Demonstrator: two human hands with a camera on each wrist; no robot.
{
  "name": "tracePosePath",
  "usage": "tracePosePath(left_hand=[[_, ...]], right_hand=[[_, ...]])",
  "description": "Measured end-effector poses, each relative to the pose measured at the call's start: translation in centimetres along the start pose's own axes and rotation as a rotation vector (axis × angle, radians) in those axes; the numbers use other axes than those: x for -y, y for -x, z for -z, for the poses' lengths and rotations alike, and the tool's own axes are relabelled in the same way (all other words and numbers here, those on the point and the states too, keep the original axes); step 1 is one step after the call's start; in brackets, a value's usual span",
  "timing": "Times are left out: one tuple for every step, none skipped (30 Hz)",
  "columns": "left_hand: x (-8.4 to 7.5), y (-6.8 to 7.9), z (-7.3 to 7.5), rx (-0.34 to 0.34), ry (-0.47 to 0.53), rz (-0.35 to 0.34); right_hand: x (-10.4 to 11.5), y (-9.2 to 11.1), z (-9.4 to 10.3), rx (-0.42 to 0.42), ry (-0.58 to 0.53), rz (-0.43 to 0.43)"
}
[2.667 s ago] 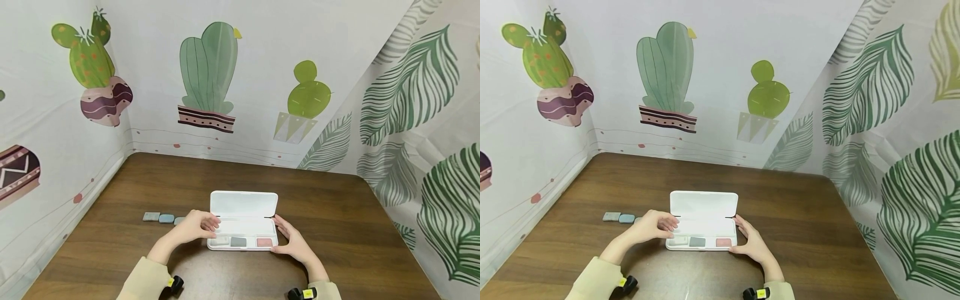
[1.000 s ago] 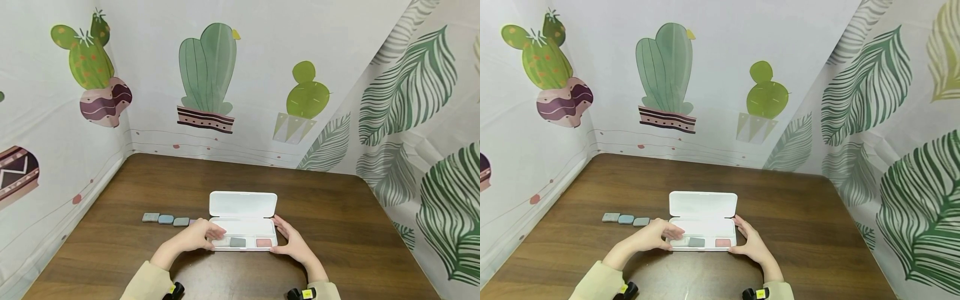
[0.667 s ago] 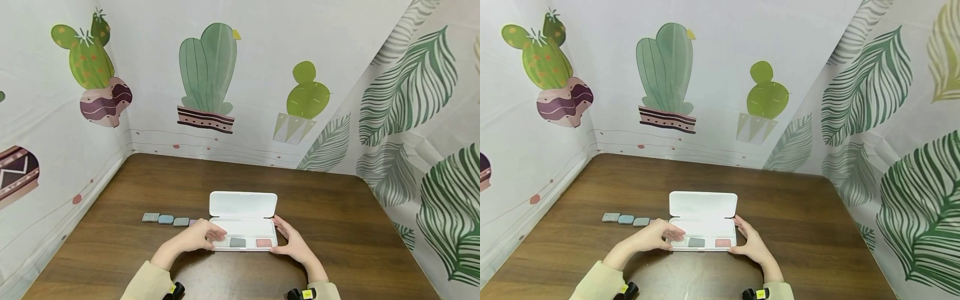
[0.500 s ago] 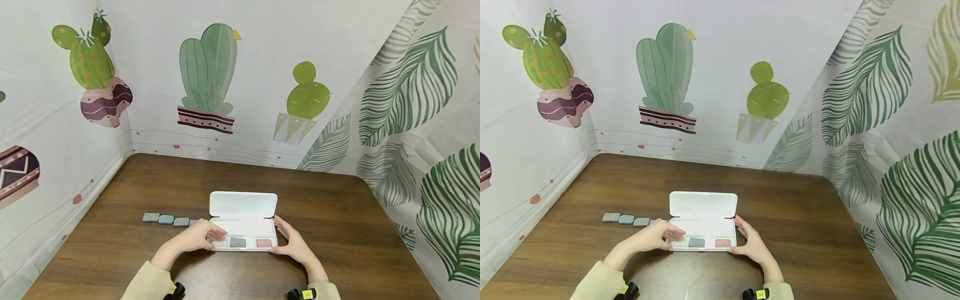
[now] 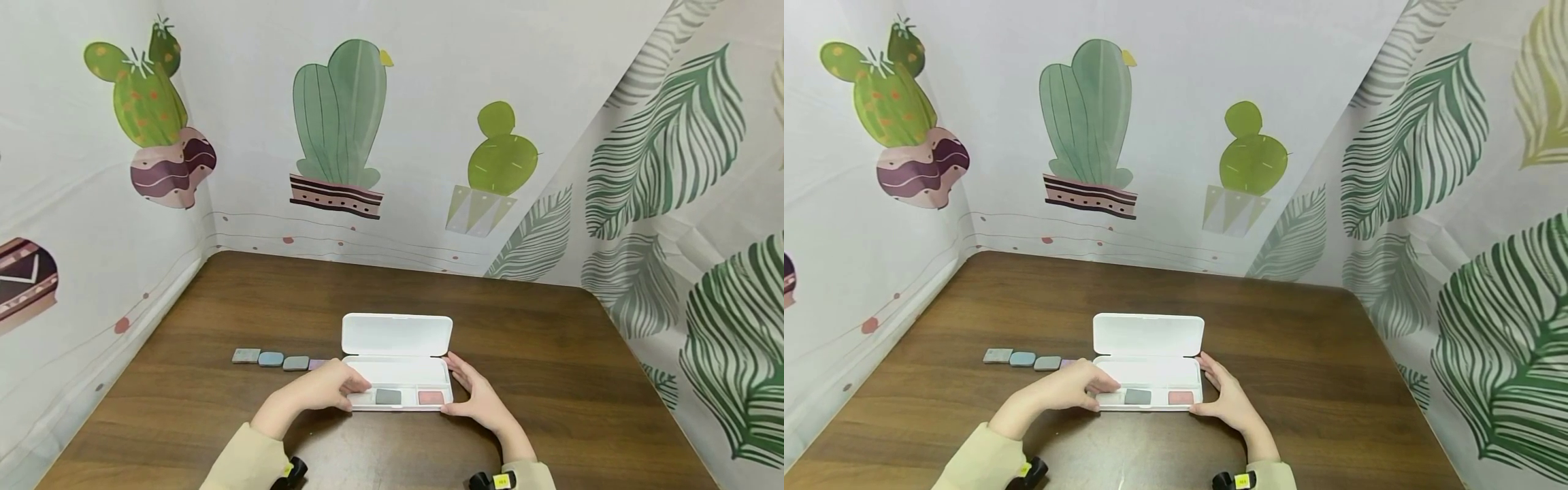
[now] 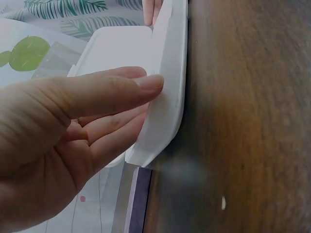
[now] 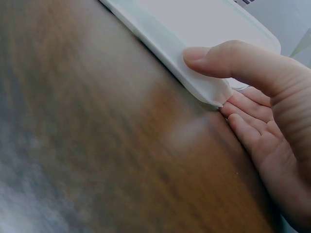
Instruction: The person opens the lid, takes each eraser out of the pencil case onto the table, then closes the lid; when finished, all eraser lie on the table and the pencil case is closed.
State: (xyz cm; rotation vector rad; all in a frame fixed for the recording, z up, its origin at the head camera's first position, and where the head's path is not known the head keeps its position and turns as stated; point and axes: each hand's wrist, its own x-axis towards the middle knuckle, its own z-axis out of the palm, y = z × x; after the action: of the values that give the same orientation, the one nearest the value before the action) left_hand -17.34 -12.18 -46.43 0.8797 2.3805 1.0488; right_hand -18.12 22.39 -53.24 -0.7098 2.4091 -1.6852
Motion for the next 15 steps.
tracePosePath(left_hand=[[0.01,-0.02,0.0,0.001,-0.007,-0.002],[0.05,-0.04,-0.01,0.0,-0.013,-0.004],[0.08,-0.06,-0.03,-0.001,-0.017,-0.006],[0.12,-0.08,-0.05,-0.003,-0.018,-0.006],[0.17,-0.1,-0.07,-0.006,-0.021,-0.006],[0.22,-0.12,-0.09,-0.009,-0.019,-0.005],[0.27,-0.13,-0.11,-0.012,-0.016,-0.005],[0.29,-0.13,-0.11,-0.015,-0.01,-0.004],[0.33,-0.12,-0.11,-0.017,-0.001,-0.002],[0.36,-0.1,-0.11,-0.02,0.009,-0.002],[0.4,-0.09,-0.11,-0.022,0.021,-0.002],[0.44,-0.07,-0.1,-0.024,0.032,-0.003],[0.47,-0.04,-0.09,-0.025,0.043,-0.004],[0.49,-0.03,-0.09,-0.027,0.053,-0.004],[0.53,-0.02,-0.09,-0.028,0.061,-0.004]], right_hand=[[0.0,-0.02,0.0,0.001,0.002,-0.003],[0.01,-0.03,0.01,0.0,0.004,-0.005],[0.01,-0.04,0.02,0.0,0.004,-0.005],[0.02,-0.03,0.01,0.0,0.005,-0.005],[0.02,-0.02,0.02,0.0,0.003,-0.003],[0.03,-0.02,0.02,-0.001,0.001,0.0],[0.04,-0.01,0.02,-0.001,-0.001,0.003],[0.04,-0.01,0.02,-0.001,-0.001,0.006],[0.05,-0.01,0.02,-0.001,-0.003,0.008],[0.05,-0.01,0.02,-0.001,-0.002,0.009],[0.05,-0.02,0.02,0.0,-0.002,0.009],[0.06,-0.02,0.02,0.0,0.0,0.008],[0.07,-0.02,0.01,0.001,0.004,0.006],[0.07,-0.02,0.01,0.0,0.006,0.005],[0.08,-0.03,0.01,-0.001,0.008,0.004]])
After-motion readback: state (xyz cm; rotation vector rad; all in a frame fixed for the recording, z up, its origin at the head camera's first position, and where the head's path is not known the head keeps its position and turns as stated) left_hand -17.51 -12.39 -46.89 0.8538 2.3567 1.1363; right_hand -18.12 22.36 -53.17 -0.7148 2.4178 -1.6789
